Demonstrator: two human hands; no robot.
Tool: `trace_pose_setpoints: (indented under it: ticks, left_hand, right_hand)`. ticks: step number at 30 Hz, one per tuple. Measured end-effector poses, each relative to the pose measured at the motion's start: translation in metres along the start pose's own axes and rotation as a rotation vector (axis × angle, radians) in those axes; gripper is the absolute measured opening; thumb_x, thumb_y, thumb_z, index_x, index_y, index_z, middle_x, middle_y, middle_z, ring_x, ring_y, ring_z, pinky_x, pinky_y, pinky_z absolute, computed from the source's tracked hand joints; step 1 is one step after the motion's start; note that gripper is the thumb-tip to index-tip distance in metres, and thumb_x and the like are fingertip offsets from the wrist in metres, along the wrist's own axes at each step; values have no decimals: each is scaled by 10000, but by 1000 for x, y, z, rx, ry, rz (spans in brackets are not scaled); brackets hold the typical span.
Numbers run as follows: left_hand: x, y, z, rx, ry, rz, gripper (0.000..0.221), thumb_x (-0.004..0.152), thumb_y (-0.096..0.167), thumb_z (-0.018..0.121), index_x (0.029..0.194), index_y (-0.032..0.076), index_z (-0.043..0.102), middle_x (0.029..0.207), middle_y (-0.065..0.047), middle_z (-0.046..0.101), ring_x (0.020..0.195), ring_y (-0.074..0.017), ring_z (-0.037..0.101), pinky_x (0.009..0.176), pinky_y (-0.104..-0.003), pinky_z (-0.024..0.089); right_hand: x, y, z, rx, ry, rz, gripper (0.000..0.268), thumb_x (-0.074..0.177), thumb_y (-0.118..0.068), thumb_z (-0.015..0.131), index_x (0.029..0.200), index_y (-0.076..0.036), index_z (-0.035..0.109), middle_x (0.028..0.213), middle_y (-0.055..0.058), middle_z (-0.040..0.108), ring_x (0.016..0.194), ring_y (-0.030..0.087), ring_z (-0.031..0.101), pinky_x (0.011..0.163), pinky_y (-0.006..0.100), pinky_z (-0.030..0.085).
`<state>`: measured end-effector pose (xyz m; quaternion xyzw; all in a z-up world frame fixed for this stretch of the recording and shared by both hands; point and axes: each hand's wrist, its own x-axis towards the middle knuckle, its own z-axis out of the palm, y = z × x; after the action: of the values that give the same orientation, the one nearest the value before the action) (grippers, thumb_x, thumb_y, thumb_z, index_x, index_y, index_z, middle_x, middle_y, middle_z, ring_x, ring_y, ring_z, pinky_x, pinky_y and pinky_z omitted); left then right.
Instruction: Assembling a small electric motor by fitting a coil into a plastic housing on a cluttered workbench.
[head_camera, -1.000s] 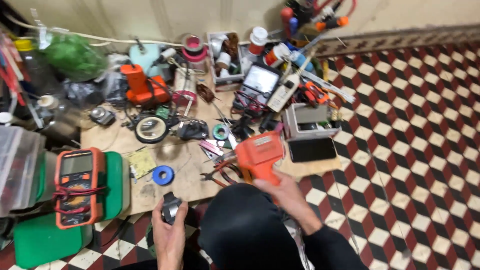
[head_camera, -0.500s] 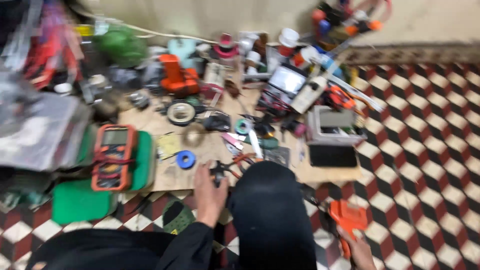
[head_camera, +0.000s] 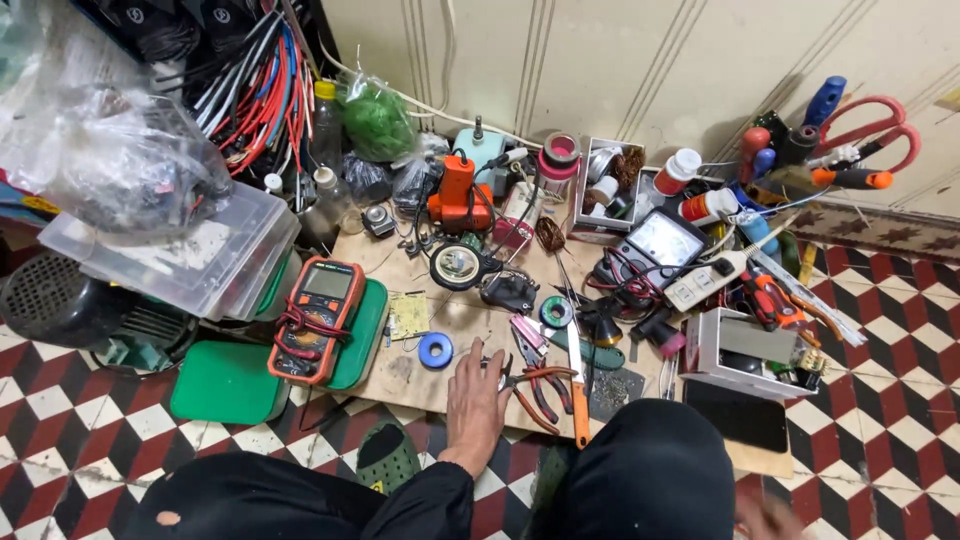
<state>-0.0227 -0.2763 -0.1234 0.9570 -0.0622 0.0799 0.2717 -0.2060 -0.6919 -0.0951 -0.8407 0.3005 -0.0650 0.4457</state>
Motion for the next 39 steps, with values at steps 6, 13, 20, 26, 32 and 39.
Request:
trace_pose_setpoints:
  ticks: [6,13,20,26,32,39]
  left_hand:
    - [3,5,-17,-78,-78,0,744,968,332,788,1609,68,516,1775,-245,291,1552,-462,369,1199,-563,362]
    - [52,7,-87,-257,95,-204,401,1053,272,602,1417,113,652,1636,-158,534,1496,-357,482,1197,-575,421]
    - [144,-18,-147,-535,2,-365,470,1162,263,498,1594,96,579,1531,-250,633,1351,-456,690,1119,-553,580]
    - [202,-62,-96,-410,-139,-382,417,1140,327,507,1503,190,659,1398,-169,758,1238,-376,779,1001,-508,643]
    - [280,-73,-142,-283,-34,-332,562,1057,171,681,1602,95,563,1475,-225,679,1387,-397,662,1176,-545,509]
    - [338,-89,-124,-301,-305,-133,905,901,505,863,1662,192,487,1533,-175,684,1456,-396,634,1233,-553,481]
  right_hand:
    - [70,-288,101,-93,-301,-148,494,992,-275,719,1462,-130,759,1325,89,851,1003,231,817,740,329,606]
    - [155,-336,264,-515,-671,-954,617,970,-187,707,1555,-109,526,1483,121,625,1064,359,755,975,480,603]
    - [188,-314,279,-759,-275,-1201,191,966,-131,643,1129,-230,658,981,21,720,803,350,800,695,471,669]
    - [238,-293,285,-772,-144,-1195,321,927,-156,689,1247,-167,673,1103,46,684,805,373,791,669,500,662]
    - [253,-315,274,-786,-500,-887,821,726,-114,854,1497,-221,594,1341,81,661,1003,477,795,900,567,699]
    - [157,-429,185,-819,-597,-580,710,972,-111,627,1652,-251,479,1596,86,597,1252,475,745,1061,602,639]
